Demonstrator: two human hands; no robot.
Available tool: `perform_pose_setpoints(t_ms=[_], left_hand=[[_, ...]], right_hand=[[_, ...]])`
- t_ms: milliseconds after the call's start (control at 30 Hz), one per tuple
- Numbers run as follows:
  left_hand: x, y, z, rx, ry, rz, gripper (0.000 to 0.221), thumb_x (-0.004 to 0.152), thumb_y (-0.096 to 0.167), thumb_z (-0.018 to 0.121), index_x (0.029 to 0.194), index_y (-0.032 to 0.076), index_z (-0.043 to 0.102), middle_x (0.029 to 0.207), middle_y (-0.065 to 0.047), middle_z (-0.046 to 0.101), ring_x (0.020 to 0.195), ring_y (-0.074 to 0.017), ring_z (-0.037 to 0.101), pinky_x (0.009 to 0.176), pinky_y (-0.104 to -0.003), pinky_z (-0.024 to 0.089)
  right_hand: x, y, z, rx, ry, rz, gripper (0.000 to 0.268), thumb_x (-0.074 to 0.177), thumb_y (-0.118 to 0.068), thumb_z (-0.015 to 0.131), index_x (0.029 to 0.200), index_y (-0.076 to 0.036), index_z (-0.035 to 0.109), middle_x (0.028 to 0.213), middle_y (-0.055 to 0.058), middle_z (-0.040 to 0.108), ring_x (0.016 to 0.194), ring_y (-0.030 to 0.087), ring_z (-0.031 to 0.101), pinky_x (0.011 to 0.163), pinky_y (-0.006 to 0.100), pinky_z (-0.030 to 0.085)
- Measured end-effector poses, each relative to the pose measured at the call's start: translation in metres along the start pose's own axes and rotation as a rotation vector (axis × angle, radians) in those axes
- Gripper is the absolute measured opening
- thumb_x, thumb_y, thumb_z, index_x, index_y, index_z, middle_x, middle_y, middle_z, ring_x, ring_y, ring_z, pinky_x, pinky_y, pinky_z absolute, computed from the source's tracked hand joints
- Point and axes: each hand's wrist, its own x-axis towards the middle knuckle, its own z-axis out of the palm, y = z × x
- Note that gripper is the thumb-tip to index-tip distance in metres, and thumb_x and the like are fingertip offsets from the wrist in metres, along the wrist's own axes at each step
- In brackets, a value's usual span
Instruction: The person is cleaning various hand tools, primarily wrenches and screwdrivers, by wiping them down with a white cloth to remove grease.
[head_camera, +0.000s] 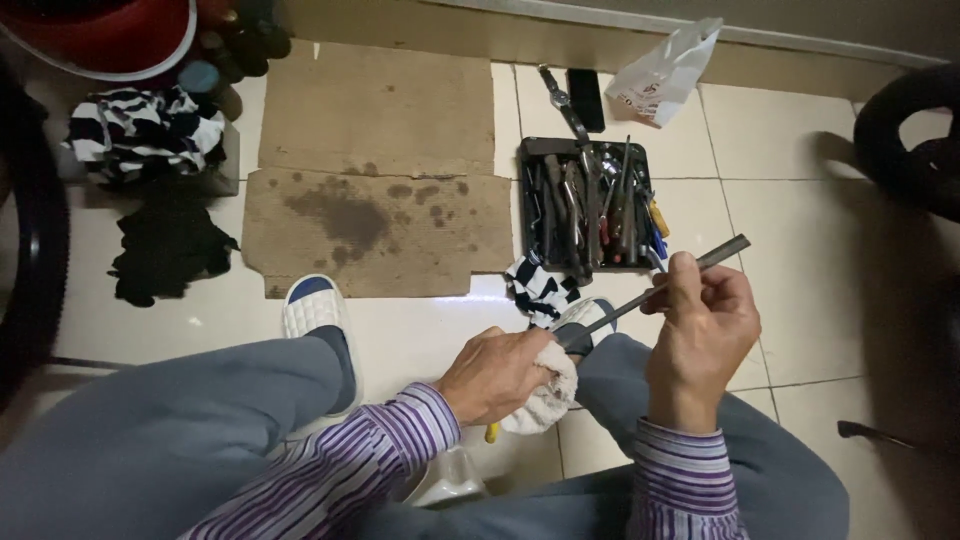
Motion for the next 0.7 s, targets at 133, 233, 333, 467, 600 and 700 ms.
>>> perform_pose_setpoints(t_ms=[133,233,333,467,600,700], left_hand=[[-0.003,-0.011,0.014,0.011,0.005,0.012,0.024,0.097,0.032,0.051,0.11,0.012,0.055,0.09,-0.014,0.072,0.093,-0.0336,0.072,0.091,-0.046,0.048],[-0.003,-0.013,0.014,0.008,0.009,-0.028,0.022,0.098,0.032,0.052,0.106,0.011,0.054,0.084,-0.014,0.071,0.088,-0.0325,0.072,0.089,-0.043,0.047],[0.002,-0.004,0.008,-0.008,0.007,-0.064,0.025,0.099,0.035,0.05,0.1,0.011,0.055,0.078,-0.014,0.07,0.083,-0.0329,0.072,0.086,-0.043,0.047],[0.001,0.025,-0.015,-0.145,0.046,-0.159,0.022,0.098,0.032,0.052,0.105,0.013,0.063,0.089,-0.015,0.074,0.094,-0.0319,0.074,0.09,-0.042,0.051],[0.005,0.068,-0.04,-0.669,0.35,-0.564,0.036,0.093,0.022,0.048,0.115,0.006,0.072,0.107,-0.022,0.077,0.116,-0.0338,0.07,0.104,-0.044,0.049],[0.009,-0.007,-0.024,-0.881,0.647,-0.78,0.034,0.101,0.017,0.046,0.125,0.012,0.069,0.066,0.001,0.054,0.047,-0.0091,0.044,0.037,-0.027,0.038]], right_hand=[[-0.009,-0.001,0.009,0.022,0.039,0.031,0.02,0.103,-0.014,0.073,0.104,0.003,0.06,0.076,0.013,0.065,0.061,0.017,0.067,0.056,0.028,0.059],[-0.019,-0.008,0.019,-0.015,-0.008,0.066,0.022,0.102,-0.014,0.073,0.107,0.005,0.063,0.079,0.015,0.067,0.065,0.018,0.068,0.061,0.032,0.061],[-0.032,-0.019,0.023,-0.03,-0.09,0.235,0.017,0.099,-0.014,0.071,0.099,0.001,0.065,0.077,0.01,0.066,0.065,0.014,0.065,0.062,0.027,0.057],[-0.03,-0.012,0.016,-0.015,-0.119,0.286,0.017,0.099,-0.016,0.07,0.098,0.001,0.067,0.074,0.013,0.067,0.062,0.018,0.067,0.059,0.028,0.057],[-0.018,-0.025,0.01,-0.005,-0.063,0.234,0.019,0.102,-0.017,0.069,0.102,0.001,0.065,0.078,0.015,0.067,0.065,0.02,0.069,0.059,0.029,0.059],[-0.019,-0.032,0.004,-0.06,-0.022,0.097,0.016,0.107,-0.014,0.066,0.108,0.002,0.066,0.08,0.015,0.066,0.071,0.019,0.068,0.063,0.029,0.059]])
